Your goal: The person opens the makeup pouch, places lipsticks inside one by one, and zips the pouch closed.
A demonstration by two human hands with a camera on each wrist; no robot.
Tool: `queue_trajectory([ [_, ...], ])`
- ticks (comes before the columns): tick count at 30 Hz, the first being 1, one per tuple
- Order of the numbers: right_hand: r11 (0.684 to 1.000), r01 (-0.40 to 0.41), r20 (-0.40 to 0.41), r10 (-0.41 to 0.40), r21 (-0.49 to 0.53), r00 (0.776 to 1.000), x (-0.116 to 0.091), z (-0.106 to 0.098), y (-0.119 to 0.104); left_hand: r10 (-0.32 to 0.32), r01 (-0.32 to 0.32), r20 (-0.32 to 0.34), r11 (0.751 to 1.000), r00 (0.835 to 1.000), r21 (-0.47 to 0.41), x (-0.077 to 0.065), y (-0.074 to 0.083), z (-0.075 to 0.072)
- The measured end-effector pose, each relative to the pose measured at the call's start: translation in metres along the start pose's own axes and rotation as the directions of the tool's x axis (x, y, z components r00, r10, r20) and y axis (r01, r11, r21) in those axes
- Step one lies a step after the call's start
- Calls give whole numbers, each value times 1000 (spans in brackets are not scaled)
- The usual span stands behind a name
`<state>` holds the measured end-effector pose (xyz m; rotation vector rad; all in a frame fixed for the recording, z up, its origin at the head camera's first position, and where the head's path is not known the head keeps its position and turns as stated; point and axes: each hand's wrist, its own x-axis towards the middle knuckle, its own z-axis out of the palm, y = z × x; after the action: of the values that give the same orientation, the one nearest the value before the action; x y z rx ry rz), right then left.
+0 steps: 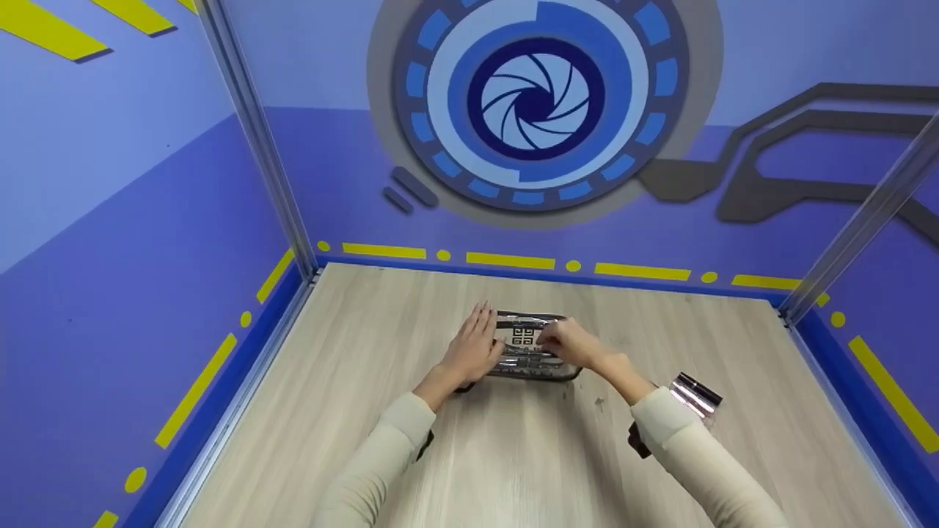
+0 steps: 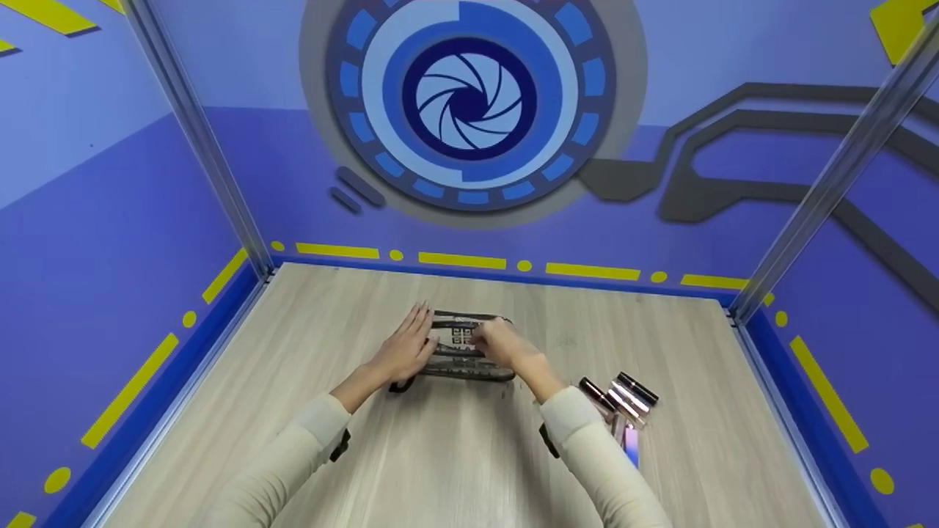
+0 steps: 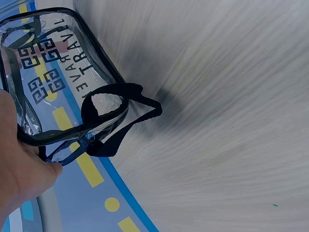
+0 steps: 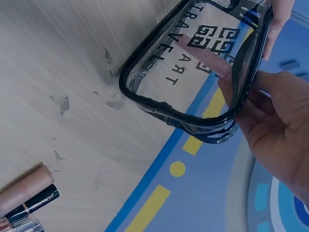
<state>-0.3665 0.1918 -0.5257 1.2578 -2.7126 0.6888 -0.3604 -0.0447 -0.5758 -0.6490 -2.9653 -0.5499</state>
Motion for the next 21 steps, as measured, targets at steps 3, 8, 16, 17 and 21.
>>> queue_trajectory([
  [3,1000,-1,0,1,-5,1000,-8,-5,5,-3,3,1,1000,1000,-8,0,1,1],
  [8,1000,29,-53,-29,8,998,-22,-16,17,-13,13,0,1000,1000,-16,0,-1,1],
  [16,995,-86,-248,73,-45,966,-57,-41,53,-9,8,-23,999,1000,-34,2,-4,-2],
  [17,990,-128,-251,111,-55,962,-63,-45,59,-11,10,-23,999,1000,-39,2,-4,-2],
  [21,937,-341,-188,322,-80,928,-93,-61,81,-12,12,-24,1000,1000,-22,3,-4,-4],
])
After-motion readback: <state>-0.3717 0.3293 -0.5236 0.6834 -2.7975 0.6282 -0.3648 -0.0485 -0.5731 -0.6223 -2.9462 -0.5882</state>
